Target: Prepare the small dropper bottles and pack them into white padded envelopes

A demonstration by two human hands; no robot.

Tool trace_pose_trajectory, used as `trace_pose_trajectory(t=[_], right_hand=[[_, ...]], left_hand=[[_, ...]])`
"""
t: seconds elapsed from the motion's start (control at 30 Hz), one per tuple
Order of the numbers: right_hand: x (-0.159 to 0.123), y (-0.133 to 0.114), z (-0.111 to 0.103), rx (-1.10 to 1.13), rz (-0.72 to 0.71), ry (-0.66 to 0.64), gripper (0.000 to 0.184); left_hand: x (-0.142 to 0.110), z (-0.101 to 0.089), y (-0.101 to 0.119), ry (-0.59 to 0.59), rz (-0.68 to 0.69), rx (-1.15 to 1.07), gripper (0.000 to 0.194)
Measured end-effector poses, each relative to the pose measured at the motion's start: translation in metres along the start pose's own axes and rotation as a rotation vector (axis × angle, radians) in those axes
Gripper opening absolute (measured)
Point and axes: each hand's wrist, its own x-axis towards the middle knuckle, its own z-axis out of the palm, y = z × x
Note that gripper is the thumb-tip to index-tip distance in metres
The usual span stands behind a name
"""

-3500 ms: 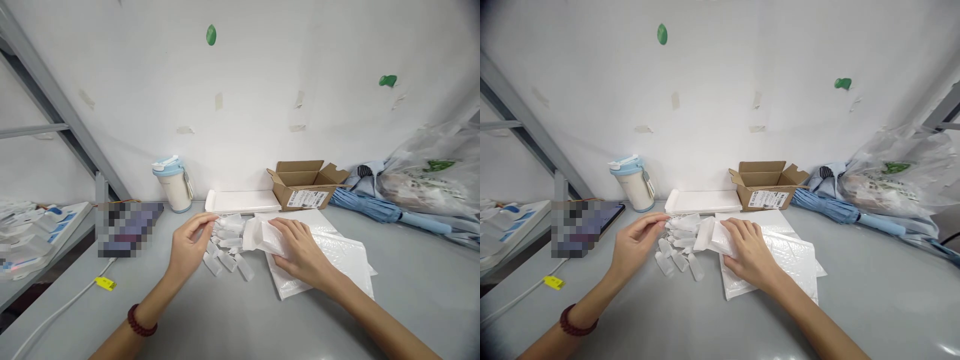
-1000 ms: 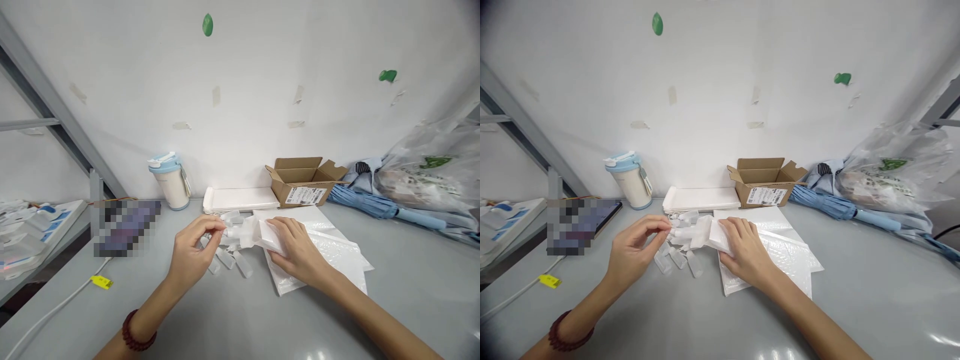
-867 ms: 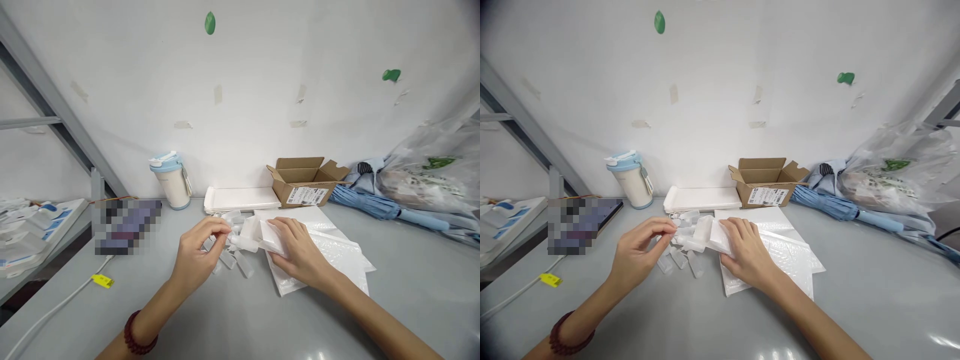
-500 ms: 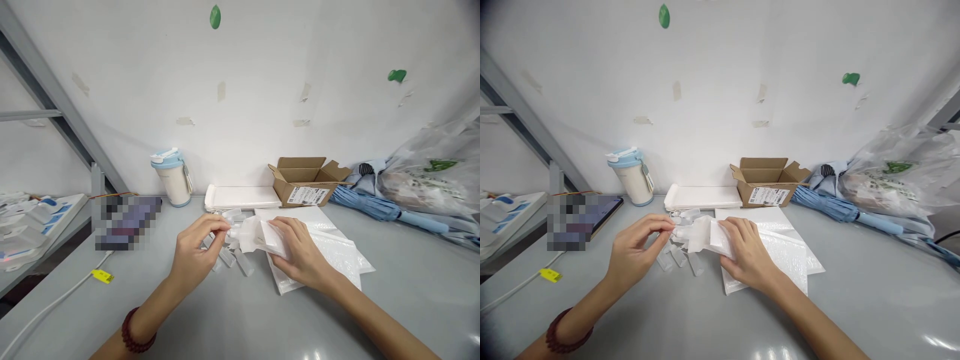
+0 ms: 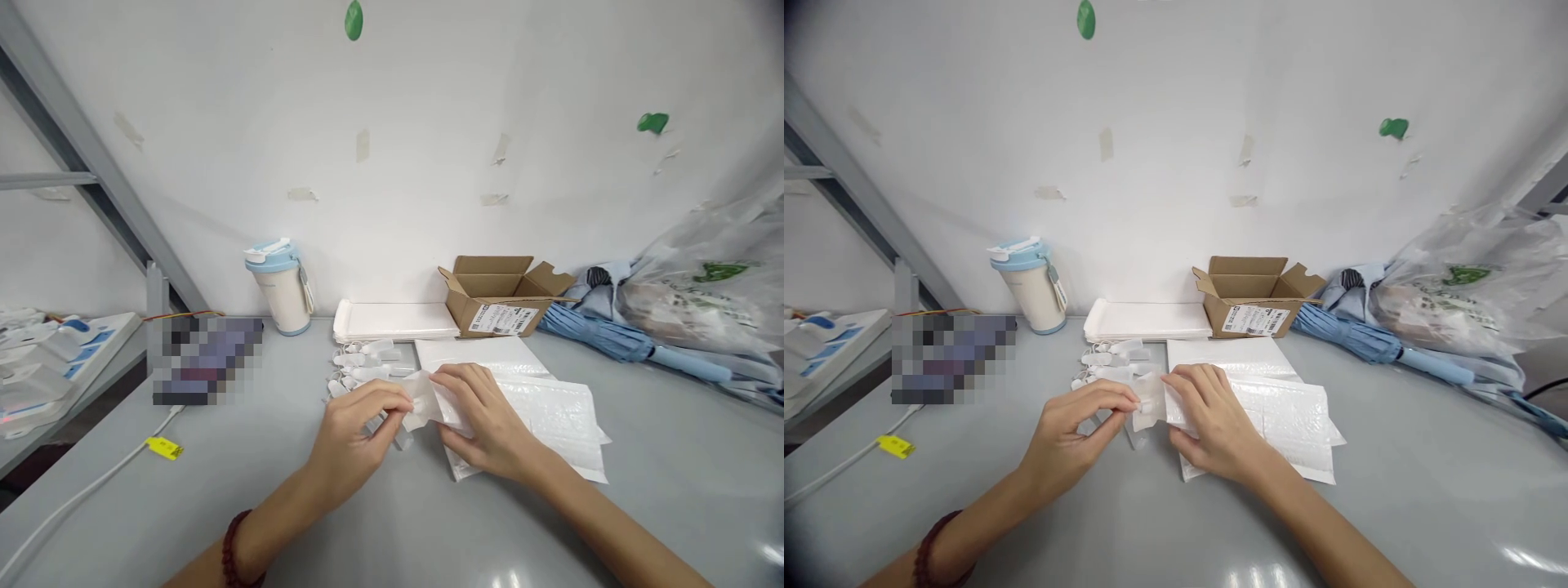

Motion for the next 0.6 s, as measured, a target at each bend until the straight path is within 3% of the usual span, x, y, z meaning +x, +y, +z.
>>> trace_pose_trajectory(t=[0.23, 0.47, 0.6], right_hand=[[0.000, 0.002, -0.002, 0.056, 0.053, -0.007, 0.059], [0.000, -0.006, -0.001, 0.117, 0.014, -0.031, 0.056], [0.000, -0.007, -0.001, 0.104, 0.009, -0.015, 0.055]], left_hand=[[0.003, -0.004, 0.005, 0.072, -0.099, -0.034, 0.016], [-0.004, 0.010, 0.006, -0.117, -0.060, -0.053, 0.022], [-0.005, 0.010, 0.008, -0.180, -0.118, -0.079, 0.021]])
